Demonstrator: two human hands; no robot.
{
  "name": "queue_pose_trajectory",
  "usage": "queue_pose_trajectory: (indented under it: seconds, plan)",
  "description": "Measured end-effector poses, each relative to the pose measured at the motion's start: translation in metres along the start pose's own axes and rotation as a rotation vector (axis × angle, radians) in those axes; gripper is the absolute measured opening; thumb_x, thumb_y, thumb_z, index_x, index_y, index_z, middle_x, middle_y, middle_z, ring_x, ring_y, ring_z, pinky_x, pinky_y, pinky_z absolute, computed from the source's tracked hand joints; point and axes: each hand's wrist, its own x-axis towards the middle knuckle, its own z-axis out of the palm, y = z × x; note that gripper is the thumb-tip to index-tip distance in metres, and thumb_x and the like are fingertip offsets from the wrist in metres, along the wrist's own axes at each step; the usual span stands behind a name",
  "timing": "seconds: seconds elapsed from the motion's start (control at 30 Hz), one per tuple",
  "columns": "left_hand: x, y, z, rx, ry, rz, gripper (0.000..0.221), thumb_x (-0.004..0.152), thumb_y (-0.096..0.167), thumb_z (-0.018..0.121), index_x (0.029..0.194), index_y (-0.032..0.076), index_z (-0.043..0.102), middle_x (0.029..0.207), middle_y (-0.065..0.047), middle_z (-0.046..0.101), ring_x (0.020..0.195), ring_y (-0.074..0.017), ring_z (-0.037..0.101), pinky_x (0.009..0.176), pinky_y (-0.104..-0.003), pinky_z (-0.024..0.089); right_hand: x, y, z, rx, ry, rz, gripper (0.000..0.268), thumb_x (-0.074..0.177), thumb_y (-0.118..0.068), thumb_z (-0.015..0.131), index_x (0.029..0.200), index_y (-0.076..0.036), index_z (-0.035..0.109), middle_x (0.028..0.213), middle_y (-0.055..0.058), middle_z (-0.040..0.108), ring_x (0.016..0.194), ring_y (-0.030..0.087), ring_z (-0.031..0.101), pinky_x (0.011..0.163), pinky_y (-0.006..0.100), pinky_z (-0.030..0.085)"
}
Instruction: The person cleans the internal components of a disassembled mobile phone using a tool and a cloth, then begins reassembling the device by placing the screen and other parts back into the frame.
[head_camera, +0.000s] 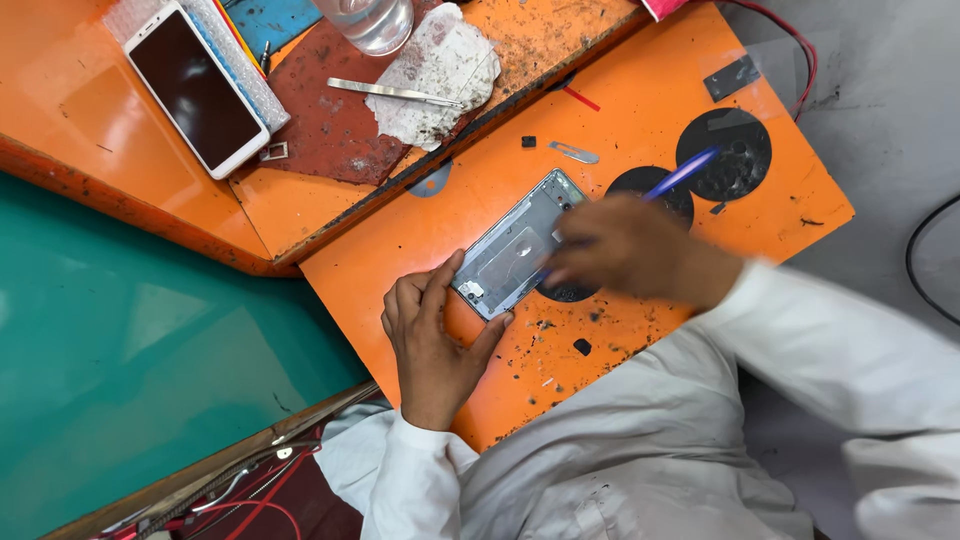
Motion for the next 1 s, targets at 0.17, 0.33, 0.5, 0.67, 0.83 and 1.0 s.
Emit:
queue_pose_trajectory:
  seconds: [0.17, 0.33, 0.5, 0.67, 0.83, 1.0]
  plan:
    - [0.001, -0.001, 0.0, -0.007, 0.018, 0.023, 0.087, 0.064, 0.028, 0.097, 0.141, 0.015, 0.058, 0.108, -0.006, 0.054, 0.108, -0.027, 0.049, 0.101, -0.042, 0.037, -0.011, 0.015, -0.037, -0.234, -0.072, 0.241, 0.018, 0.085, -0.031, 0.081, 0.098, -0.02, 0.077, 0.08, 0.003, 0.063, 0.07, 0.022, 0.062, 0.06, 0.038, 0.051]
    - [0.001, -0.001, 0.001, -0.002, 0.028, 0.037, 0.088, 0.064, 0.028, 0.096, 0.142, 0.015, 0.057, 0.11, -0.007, 0.054, 0.109, -0.0273, 0.049, 0.101, -0.042, 0.037, -0.003, -0.024, 0.021, -0.091, 0.007, 0.02, 0.025, 0.088, -0.031, 0.079, 0.084, -0.013, 0.064, 0.088, 0.002, 0.065, 0.08, 0.019, 0.066, 0.068, 0.036, 0.055]
    - [0.0, -0.002, 0.0, -0.006, 0.022, 0.036, 0.087, 0.066, 0.028, 0.096, 0.143, 0.015, 0.056, 0.11, -0.007, 0.053, 0.109, -0.0281, 0.048, 0.101, -0.042, 0.037, -0.032, 0.02, -0.042, -0.383, -0.052, 0.338, 0.022, 0.087, -0.032, 0.083, 0.085, -0.012, 0.072, 0.087, 0.003, 0.065, 0.078, 0.021, 0.066, 0.065, 0.036, 0.053]
    - [0.002, -0.004, 0.0, -0.006, 0.031, 0.058, 0.087, 0.066, 0.029, 0.095, 0.143, 0.014, 0.057, 0.109, -0.008, 0.054, 0.108, -0.0277, 0.05, 0.1, -0.045, 0.037, -0.006, -0.02, -0.002, -0.025, 0.062, 0.184, 0.022, 0.081, -0.03, 0.085, 0.082, -0.012, 0.073, 0.084, 0.003, 0.066, 0.074, 0.02, 0.066, 0.063, 0.035, 0.053]
    - [0.002, 0.002, -0.003, 0.026, 0.057, 0.063, 0.084, 0.067, 0.028, 0.092, 0.141, 0.011, 0.056, 0.117, -0.011, 0.055, 0.115, -0.0314, 0.048, 0.101, -0.046, 0.036, 0.043, -0.018, -0.036, -0.11, 0.283, 0.352, 0.021, 0.088, -0.021, 0.084, 0.104, -0.011, 0.075, 0.092, 0.006, 0.067, 0.084, 0.024, 0.066, 0.073, 0.035, 0.053]
    - [-0.001, 0.007, -0.004, 0.032, 0.075, 0.082, 0.083, 0.068, 0.029, 0.09, 0.14, 0.008, 0.055, 0.124, -0.014, 0.054, 0.124, -0.0341, 0.046, 0.105, -0.049, 0.034, 0.145, -0.013, -0.027, -0.166, 0.603, 0.161, 0.02, 0.105, -0.017, 0.08, 0.12, -0.006, 0.073, 0.103, 0.012, 0.062, 0.098, 0.03, 0.06, 0.084, 0.04, 0.049]
